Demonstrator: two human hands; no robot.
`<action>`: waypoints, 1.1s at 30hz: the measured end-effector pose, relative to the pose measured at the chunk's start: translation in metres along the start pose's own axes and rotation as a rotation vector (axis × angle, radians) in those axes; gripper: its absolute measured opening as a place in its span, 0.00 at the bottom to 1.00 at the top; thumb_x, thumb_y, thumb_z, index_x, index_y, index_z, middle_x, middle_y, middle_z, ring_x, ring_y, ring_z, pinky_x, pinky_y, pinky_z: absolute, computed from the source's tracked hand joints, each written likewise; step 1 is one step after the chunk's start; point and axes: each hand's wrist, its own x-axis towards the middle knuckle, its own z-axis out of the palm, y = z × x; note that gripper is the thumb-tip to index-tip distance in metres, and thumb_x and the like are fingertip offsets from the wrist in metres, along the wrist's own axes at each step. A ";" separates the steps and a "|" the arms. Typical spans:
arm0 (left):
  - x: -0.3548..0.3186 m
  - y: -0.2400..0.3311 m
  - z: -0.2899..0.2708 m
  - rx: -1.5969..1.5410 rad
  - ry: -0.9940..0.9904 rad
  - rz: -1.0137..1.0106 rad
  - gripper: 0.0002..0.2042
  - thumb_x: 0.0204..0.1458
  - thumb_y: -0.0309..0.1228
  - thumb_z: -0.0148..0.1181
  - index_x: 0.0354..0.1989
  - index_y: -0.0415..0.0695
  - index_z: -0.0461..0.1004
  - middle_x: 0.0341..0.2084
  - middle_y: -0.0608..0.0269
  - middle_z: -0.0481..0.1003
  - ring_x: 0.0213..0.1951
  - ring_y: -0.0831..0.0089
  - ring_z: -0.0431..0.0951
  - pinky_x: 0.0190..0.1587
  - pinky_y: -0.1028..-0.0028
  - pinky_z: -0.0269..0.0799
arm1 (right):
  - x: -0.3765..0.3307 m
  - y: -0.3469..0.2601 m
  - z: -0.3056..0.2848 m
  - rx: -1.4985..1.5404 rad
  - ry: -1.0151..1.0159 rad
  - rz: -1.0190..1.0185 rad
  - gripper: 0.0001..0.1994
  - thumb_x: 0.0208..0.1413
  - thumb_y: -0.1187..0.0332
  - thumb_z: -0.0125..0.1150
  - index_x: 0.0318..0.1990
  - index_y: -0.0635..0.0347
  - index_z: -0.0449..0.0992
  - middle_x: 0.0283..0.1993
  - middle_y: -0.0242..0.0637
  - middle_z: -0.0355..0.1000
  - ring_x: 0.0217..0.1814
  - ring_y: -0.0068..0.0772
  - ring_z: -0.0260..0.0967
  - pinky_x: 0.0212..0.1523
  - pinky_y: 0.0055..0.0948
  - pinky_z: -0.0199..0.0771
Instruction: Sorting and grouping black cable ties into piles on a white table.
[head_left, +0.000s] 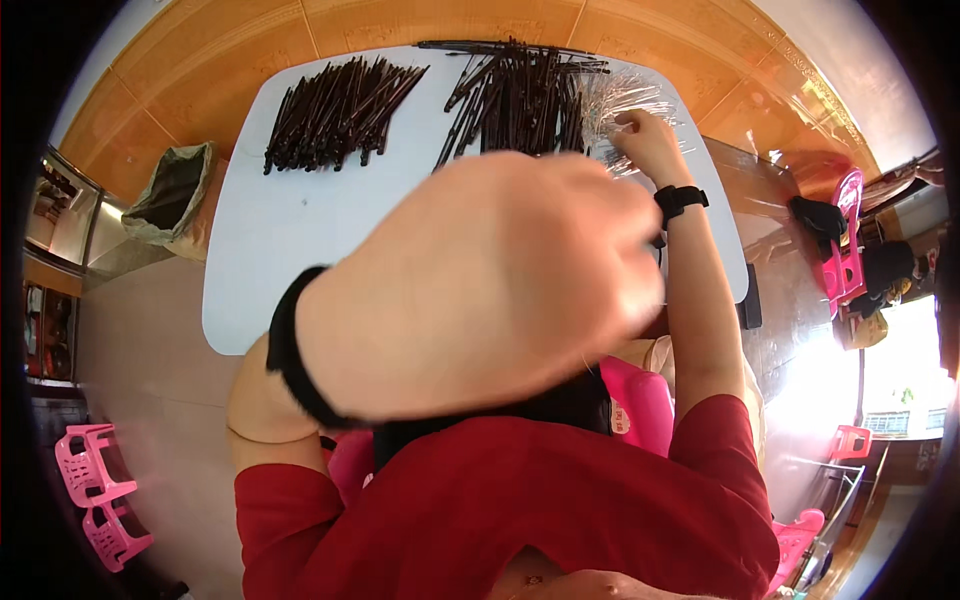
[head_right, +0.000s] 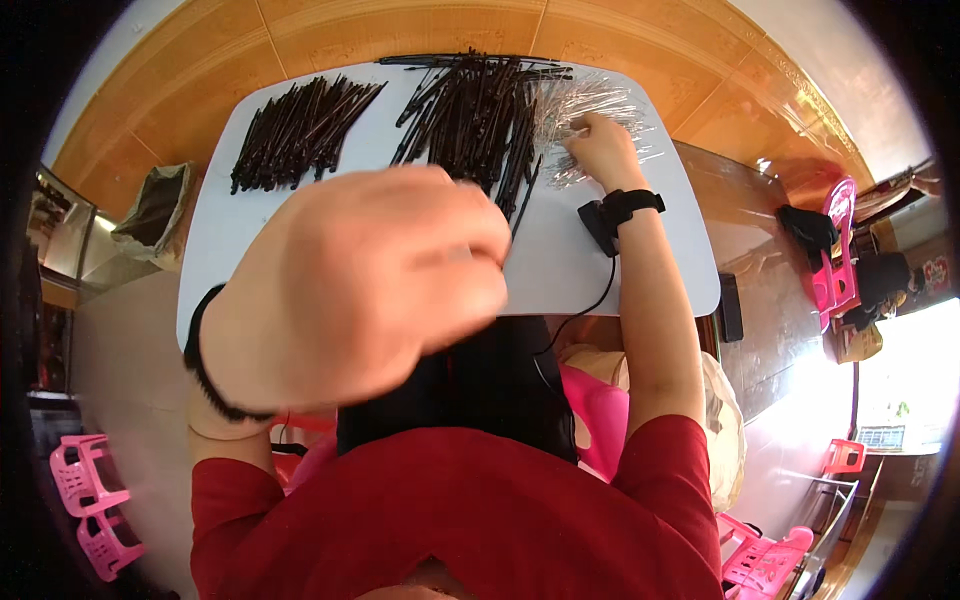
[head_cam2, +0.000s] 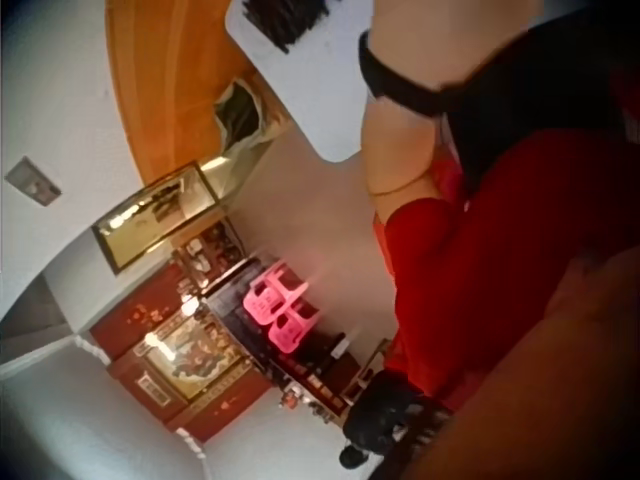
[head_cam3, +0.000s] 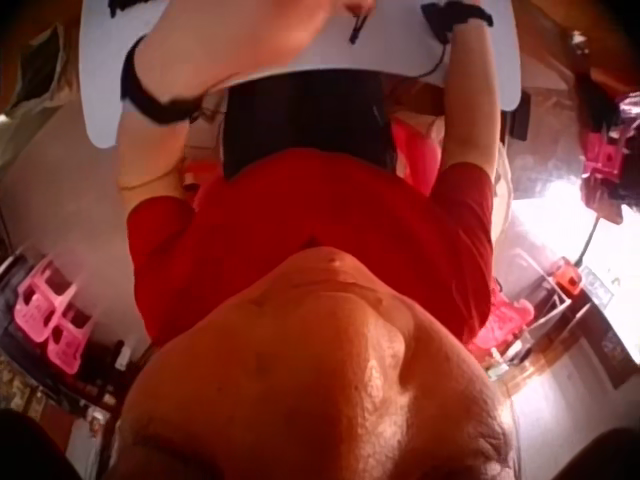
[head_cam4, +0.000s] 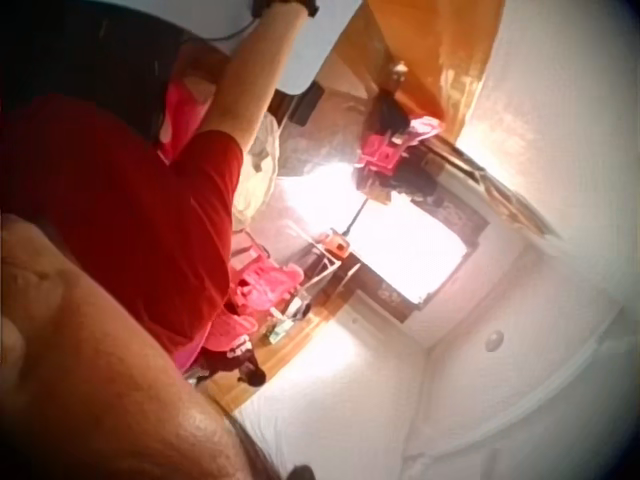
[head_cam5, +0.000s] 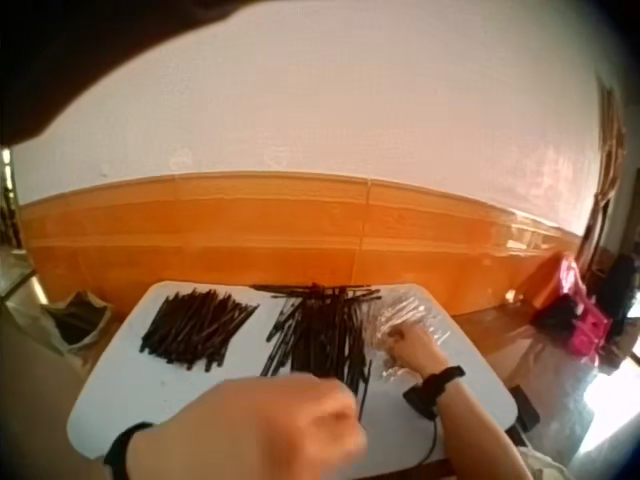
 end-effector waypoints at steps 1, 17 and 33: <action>0.002 0.028 0.000 -0.070 0.115 -0.012 0.07 0.27 0.22 0.58 0.18 0.41 0.68 0.22 0.65 0.69 0.23 0.72 0.70 0.22 0.76 0.65 | 0.001 0.002 0.005 -0.024 0.004 -0.022 0.21 0.47 0.62 0.64 0.48 0.61 0.78 0.38 0.44 0.78 0.40 0.43 0.77 0.45 0.36 0.75; 0.002 0.060 0.017 -0.229 0.160 0.011 0.08 0.25 0.25 0.59 0.13 0.43 0.64 0.19 0.65 0.66 0.21 0.71 0.69 0.21 0.73 0.66 | 0.000 -0.006 0.001 -0.209 -0.083 -0.024 0.13 0.46 0.65 0.57 0.33 0.68 0.78 0.38 0.53 0.77 0.44 0.51 0.75 0.47 0.41 0.74; -0.089 -0.216 0.095 0.245 -0.228 -0.714 0.13 0.56 0.29 0.51 0.48 0.43 0.77 0.49 0.51 0.74 0.50 0.54 0.74 0.52 0.63 0.70 | -0.029 -0.013 -0.025 -0.044 -0.171 -0.069 0.12 0.51 0.65 0.55 0.36 0.64 0.78 0.40 0.49 0.77 0.45 0.49 0.74 0.46 0.41 0.72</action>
